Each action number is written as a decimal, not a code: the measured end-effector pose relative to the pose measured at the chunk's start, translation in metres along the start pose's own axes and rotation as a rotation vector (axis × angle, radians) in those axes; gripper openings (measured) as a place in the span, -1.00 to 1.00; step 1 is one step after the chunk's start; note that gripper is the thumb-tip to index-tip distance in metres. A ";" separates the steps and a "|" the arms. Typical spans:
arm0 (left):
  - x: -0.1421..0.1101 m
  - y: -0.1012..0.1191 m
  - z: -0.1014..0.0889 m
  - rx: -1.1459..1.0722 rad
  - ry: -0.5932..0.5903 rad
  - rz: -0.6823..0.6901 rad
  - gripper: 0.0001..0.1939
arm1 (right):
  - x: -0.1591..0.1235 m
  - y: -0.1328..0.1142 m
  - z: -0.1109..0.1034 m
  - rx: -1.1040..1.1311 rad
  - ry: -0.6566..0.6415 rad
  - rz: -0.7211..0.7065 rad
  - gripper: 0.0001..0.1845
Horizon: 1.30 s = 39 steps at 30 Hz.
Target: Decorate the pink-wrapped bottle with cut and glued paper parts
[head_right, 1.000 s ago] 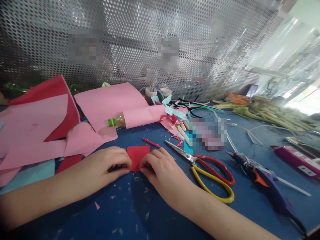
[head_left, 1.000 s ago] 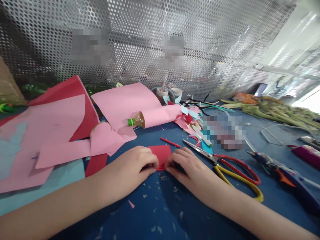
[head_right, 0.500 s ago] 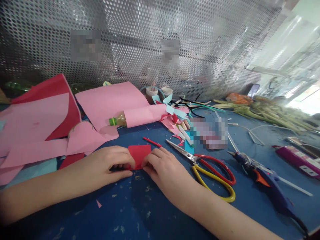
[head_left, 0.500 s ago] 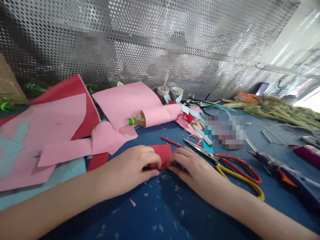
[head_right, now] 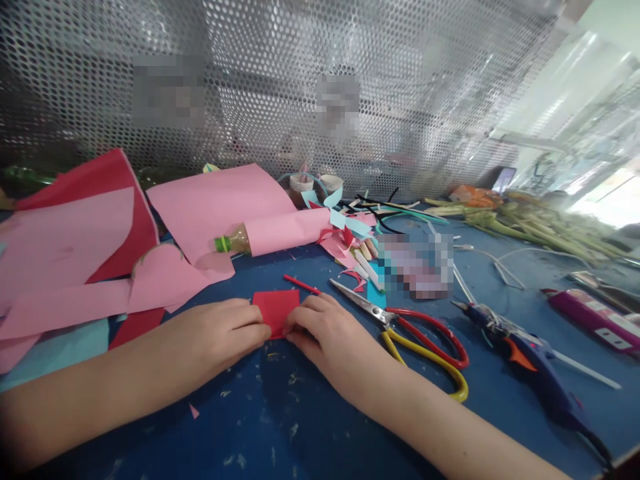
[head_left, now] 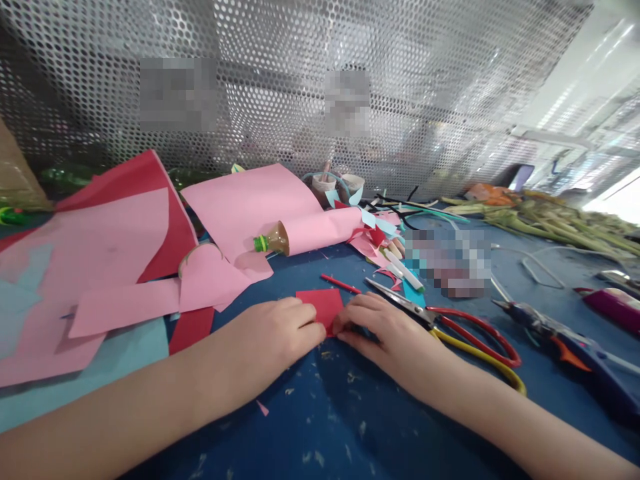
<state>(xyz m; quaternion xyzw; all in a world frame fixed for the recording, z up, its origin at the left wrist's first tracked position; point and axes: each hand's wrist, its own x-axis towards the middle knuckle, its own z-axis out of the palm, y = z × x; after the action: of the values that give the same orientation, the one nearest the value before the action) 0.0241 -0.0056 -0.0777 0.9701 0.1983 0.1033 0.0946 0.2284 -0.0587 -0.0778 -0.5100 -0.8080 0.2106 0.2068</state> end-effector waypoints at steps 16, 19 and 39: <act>0.002 -0.003 -0.002 0.084 -0.073 0.041 -0.73 | 0.000 -0.001 0.000 -0.123 -0.005 -0.028 -0.89; 0.002 -0.004 -0.001 0.064 -0.044 0.079 -0.73 | 0.000 0.000 -0.001 -0.100 -0.008 -0.029 -0.87; -0.003 -0.003 0.003 -0.159 0.004 -0.095 -0.89 | 0.004 -0.001 0.008 -0.050 0.013 -0.006 -0.88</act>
<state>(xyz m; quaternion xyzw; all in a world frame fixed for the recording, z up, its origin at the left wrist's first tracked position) 0.0213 -0.0040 -0.0817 0.9487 0.2356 0.1161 0.1759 0.2214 -0.0563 -0.0828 -0.5141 -0.8130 0.1863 0.2000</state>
